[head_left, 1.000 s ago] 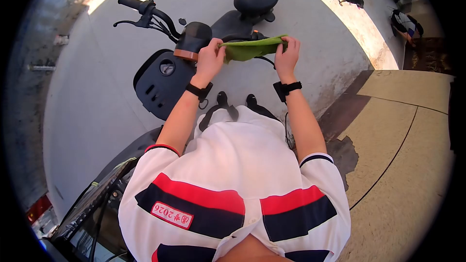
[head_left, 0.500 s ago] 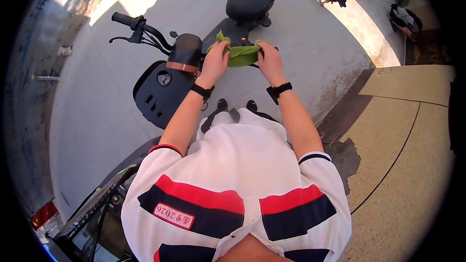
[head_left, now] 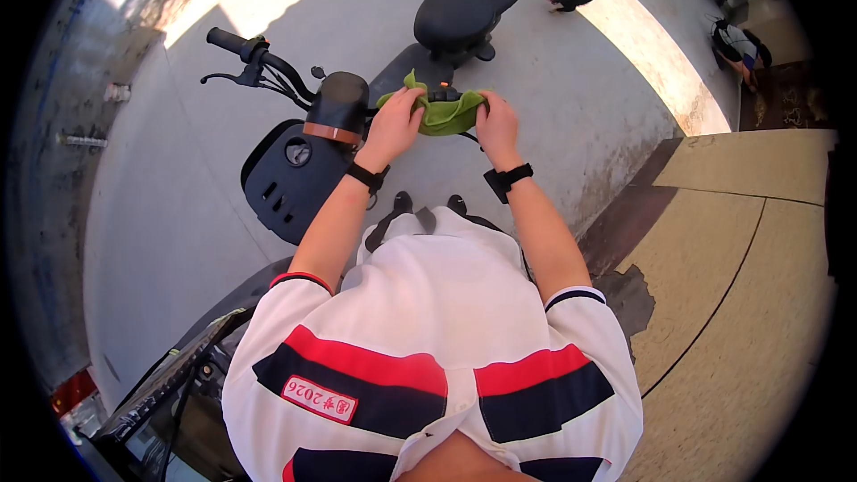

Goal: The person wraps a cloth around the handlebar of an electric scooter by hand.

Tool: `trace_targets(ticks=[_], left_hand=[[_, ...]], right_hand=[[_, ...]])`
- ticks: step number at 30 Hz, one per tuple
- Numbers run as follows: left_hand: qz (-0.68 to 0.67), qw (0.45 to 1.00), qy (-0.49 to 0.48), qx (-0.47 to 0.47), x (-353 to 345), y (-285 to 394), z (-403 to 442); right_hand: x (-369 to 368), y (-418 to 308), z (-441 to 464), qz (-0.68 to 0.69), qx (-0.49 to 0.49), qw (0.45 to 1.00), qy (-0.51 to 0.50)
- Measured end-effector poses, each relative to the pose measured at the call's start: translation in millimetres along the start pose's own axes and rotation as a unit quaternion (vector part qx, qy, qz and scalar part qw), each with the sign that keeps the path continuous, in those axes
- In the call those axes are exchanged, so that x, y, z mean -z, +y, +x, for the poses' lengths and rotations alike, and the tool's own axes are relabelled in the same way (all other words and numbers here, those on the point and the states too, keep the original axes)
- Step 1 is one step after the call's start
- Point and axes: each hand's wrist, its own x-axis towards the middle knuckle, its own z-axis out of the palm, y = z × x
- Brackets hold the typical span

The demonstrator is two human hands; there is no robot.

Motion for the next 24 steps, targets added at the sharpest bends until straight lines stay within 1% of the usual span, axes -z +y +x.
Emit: trace_targets(ticks=[2, 5, 6, 8, 11, 12, 15, 18, 21, 24], left_hand=[[-0.028, 0.999, 0.008, 0.036, 6, -5, -6], [-0.038, 0.993, -0.017, 0.111, 16, -6, -14], [-0.040, 0.993, -0.012, 0.113, 17, -7, -17], [-0.046, 0.992, -0.004, 0.117, 16, -7, -23], [-0.031, 0.997, 0.053, 0.049, 6, -19, -33], [-0.033, 0.997, 0.056, 0.032, 5, -19, -34], [-0.038, 0.997, 0.061, -0.009, 2, -15, -38], [-0.035, 0.998, 0.052, -0.022, 2, -12, -33], [-0.028, 0.999, 0.034, -0.027, 1, -12, -26], [-0.025, 0.999, 0.025, -0.041, -1, -13, -23]], right_hand=[[-10, -14, -1, 0.025, 0.021, 0.999, 0.004], [-22, -32, -7, 0.067, 0.038, 0.997, 0.021], [-24, -35, -8, 0.081, 0.042, 0.995, 0.029], [-26, -34, -11, 0.079, 0.081, 0.993, 0.035], [-26, -27, -17, 0.073, 0.119, 0.989, 0.051], [-25, -22, -20, 0.071, 0.127, 0.988, 0.057], [-18, -6, -32, 0.061, 0.084, 0.994, 0.033], [-5, 7, -46, 0.047, -0.007, 0.998, 0.042], [7, 15, -53, 0.049, -0.014, 0.994, 0.099], [13, 10, -57, 0.075, -0.038, 0.991, 0.100]])
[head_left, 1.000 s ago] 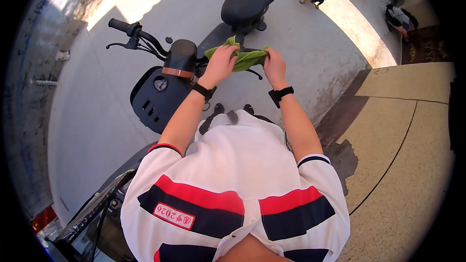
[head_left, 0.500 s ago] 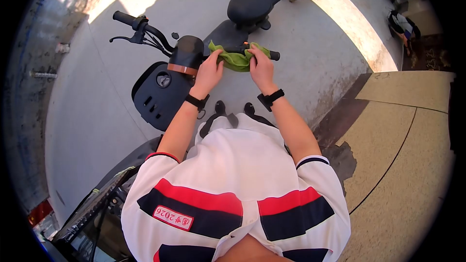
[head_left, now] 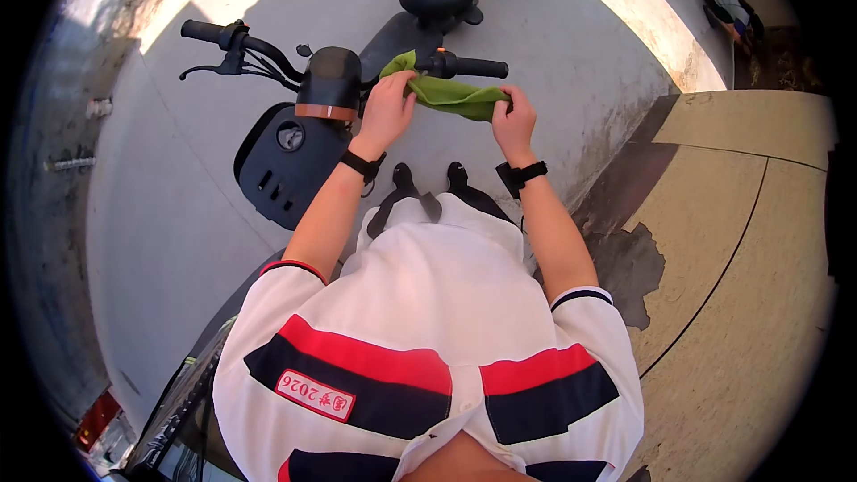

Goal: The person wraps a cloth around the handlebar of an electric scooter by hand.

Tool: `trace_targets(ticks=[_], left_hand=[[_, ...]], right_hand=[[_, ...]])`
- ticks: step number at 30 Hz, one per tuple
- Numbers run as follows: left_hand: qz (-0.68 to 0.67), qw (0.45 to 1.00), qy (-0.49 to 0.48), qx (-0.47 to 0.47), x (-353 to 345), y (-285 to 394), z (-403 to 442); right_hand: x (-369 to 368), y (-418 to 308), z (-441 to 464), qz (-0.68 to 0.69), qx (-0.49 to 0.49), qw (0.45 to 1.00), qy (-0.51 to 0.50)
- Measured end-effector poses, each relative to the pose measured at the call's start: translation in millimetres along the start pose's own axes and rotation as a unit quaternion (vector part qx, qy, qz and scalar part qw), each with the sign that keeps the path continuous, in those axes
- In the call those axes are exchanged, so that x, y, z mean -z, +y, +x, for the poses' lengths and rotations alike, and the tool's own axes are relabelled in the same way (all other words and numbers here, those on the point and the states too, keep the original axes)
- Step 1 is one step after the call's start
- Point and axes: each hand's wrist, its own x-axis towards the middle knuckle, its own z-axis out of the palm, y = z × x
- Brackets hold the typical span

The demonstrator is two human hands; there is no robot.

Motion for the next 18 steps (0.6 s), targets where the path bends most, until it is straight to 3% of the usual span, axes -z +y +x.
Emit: trace_targets(ticks=[6, 8, 15, 18], left_hand=[[-0.037, 0.999, 0.022, 0.020, 10, 3, -5], [-0.056, 0.998, 0.018, 0.028, 18, 4, -15], [-0.068, 0.979, 0.142, 0.128, 40, -17, -34], [-0.069, 0.978, 0.136, 0.143, 40, -19, -40]], right_hand=[[-21, -7, -7, -0.029, 0.085, 0.995, -0.030], [-28, -4, -10, -0.040, 0.091, 0.994, -0.038], [-44, -5, -10, -0.059, 0.147, 0.983, -0.092], [-45, 0, -6, -0.050, 0.127, 0.985, -0.104]])
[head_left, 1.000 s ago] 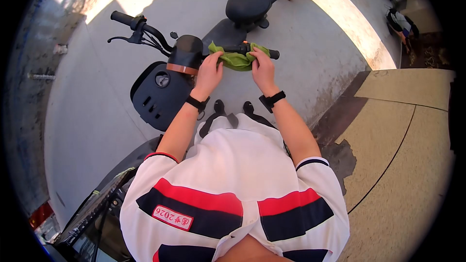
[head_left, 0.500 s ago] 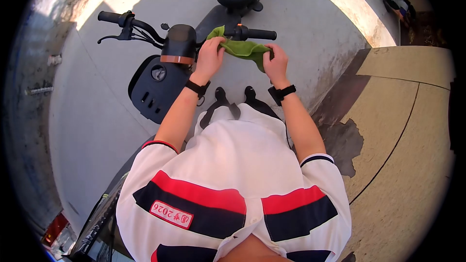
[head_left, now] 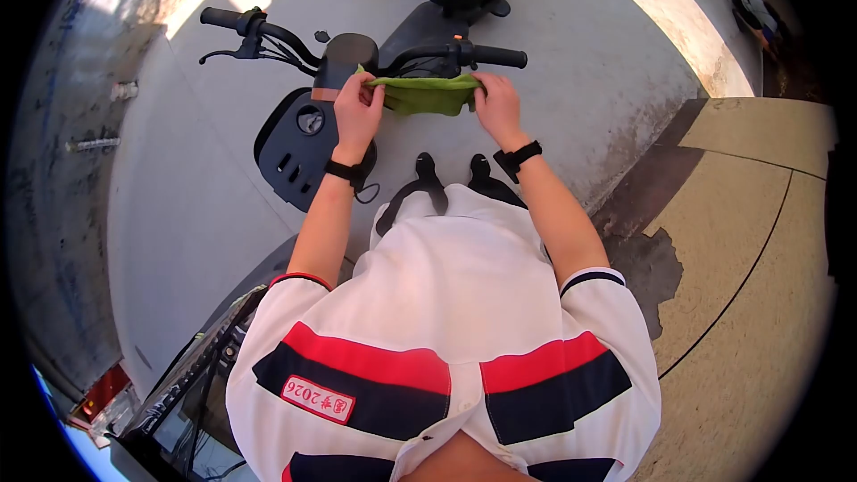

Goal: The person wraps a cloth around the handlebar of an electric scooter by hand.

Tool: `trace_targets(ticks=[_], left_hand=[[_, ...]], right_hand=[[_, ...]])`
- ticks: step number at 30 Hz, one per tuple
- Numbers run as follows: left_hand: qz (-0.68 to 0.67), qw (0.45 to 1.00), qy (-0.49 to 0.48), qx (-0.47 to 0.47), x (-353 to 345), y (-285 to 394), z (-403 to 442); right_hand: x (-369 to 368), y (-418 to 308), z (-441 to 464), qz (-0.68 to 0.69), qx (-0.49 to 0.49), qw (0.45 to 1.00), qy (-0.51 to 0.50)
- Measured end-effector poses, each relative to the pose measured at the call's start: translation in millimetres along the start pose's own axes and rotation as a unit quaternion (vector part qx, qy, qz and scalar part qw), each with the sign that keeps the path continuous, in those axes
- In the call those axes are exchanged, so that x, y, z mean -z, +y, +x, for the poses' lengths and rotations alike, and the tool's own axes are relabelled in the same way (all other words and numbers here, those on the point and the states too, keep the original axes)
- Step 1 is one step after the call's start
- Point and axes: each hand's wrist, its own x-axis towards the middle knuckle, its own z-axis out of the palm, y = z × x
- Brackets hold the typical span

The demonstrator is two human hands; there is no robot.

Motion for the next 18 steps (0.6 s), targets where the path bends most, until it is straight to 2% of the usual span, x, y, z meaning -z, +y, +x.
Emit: trace_targets(ticks=[3, 8, 13, 18], left_hand=[[0.040, 0.999, -0.036, -0.009, -9, -3, -3], [0.079, 0.991, -0.088, -0.060, -43, -4, -9], [0.124, 0.986, -0.063, -0.092, -57, 9, -7], [0.135, 0.984, -0.056, -0.103, -59, 14, -8]], right_hand=[[7, 7, 3, -0.004, -0.010, 0.999, -0.034], [22, 34, -9, -0.031, -0.046, 0.998, -0.023], [42, 47, -18, -0.078, -0.018, 0.997, -0.009], [39, 38, -9, -0.044, -0.029, 0.999, 0.007]])
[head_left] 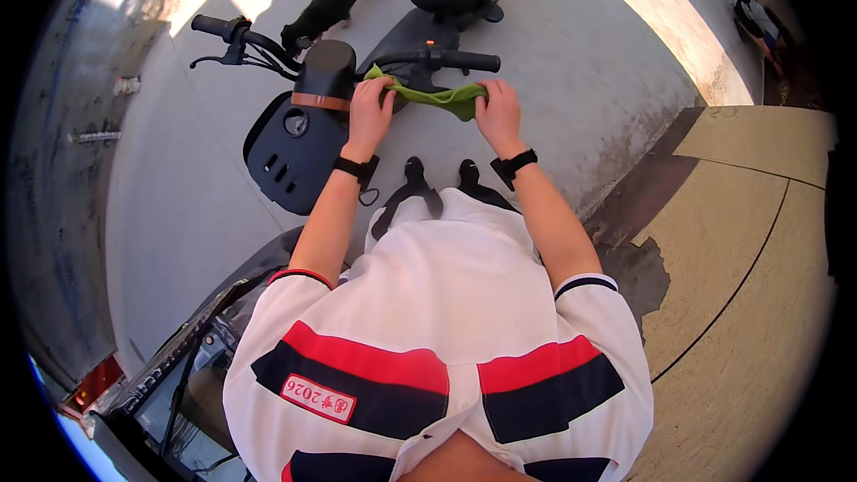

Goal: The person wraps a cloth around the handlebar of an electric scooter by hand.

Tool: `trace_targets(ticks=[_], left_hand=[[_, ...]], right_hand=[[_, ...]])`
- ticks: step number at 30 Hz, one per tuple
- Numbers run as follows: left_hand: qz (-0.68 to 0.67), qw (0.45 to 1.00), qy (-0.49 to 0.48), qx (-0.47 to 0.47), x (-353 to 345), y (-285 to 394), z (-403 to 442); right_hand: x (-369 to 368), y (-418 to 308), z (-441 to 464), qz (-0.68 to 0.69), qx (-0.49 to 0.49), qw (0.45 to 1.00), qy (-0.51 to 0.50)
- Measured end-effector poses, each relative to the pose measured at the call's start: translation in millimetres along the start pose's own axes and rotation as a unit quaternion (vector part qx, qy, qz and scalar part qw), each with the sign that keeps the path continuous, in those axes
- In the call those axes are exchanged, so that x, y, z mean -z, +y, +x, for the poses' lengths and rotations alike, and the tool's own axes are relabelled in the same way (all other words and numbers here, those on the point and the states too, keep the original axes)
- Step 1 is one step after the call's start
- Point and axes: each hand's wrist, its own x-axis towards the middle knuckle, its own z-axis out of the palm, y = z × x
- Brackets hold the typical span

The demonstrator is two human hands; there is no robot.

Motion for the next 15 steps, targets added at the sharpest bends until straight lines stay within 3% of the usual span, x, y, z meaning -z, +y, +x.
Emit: trace_targets(ticks=[3, 6, 9, 12, 15], left_hand=[[-0.004, 0.999, 0.013, 0.030, 2, 5, -8], [-0.002, 0.993, 0.009, 0.120, 8, 9, -21], [-0.009, 0.985, 0.057, 0.160, 11, 1, -35], [-0.031, 0.973, 0.100, 0.205, 21, 4, -47], [0.005, 0.968, 0.128, 0.218, 31, 6, -56]], right_hand=[[2, -11, 9, 0.050, -0.015, 0.998, 0.025], [0, -17, 18, 0.076, -0.011, 0.997, 0.016], [3, -30, 24, 0.092, -0.119, 0.984, -0.094], [-10, -32, 27, 0.177, -0.060, 0.982, -0.024], [-12, -41, 27, 0.221, -0.040, 0.974, -0.035]])
